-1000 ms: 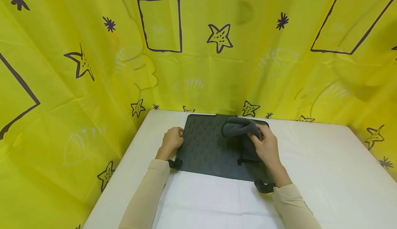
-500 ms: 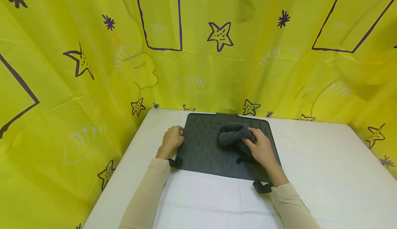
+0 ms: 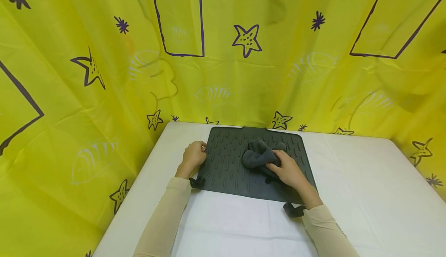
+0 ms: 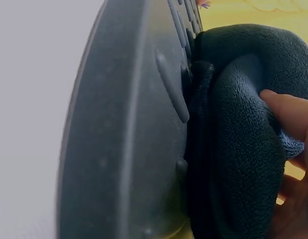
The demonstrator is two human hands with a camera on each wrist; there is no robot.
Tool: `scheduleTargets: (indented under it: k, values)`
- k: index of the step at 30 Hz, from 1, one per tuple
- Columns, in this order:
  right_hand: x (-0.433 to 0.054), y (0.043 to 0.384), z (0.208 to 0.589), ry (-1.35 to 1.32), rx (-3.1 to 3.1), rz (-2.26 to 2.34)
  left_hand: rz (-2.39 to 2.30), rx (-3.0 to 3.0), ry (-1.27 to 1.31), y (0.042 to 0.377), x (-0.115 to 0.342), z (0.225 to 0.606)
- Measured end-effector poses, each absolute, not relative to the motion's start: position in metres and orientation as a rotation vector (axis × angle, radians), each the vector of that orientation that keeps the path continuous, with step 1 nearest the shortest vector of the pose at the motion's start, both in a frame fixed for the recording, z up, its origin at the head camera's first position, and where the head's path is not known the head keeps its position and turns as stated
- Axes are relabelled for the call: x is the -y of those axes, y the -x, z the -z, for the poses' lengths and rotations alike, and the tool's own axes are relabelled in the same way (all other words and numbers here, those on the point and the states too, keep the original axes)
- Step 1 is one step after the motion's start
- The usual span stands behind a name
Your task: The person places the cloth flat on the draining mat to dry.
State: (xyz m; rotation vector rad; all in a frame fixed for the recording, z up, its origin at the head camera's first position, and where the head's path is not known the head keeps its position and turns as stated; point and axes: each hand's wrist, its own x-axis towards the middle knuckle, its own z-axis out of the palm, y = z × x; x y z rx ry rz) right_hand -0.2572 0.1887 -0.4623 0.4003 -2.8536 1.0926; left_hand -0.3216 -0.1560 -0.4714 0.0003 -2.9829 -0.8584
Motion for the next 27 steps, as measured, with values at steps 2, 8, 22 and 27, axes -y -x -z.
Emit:
scheduleTargets:
  k: [2,8,22,27]
  values:
    - [-0.188,0.258,0.463,-0.417,2.856,-1.089,0.853,2.984,-0.001,0.322,0.156,0.471]
    - [-0.186,0.259,0.464,-0.462,2.853,-1.077,0.853,2.985,-0.014,0.322,0.155,0.468]
    - [-0.197,0.259,0.458,-0.529,2.892,-1.130,0.869,2.989,0.000,0.316,0.148,0.458]
    - [-0.211,0.254,0.445,-0.542,2.895,-1.209,0.833,2.945,0.082,0.308,0.138,0.451]
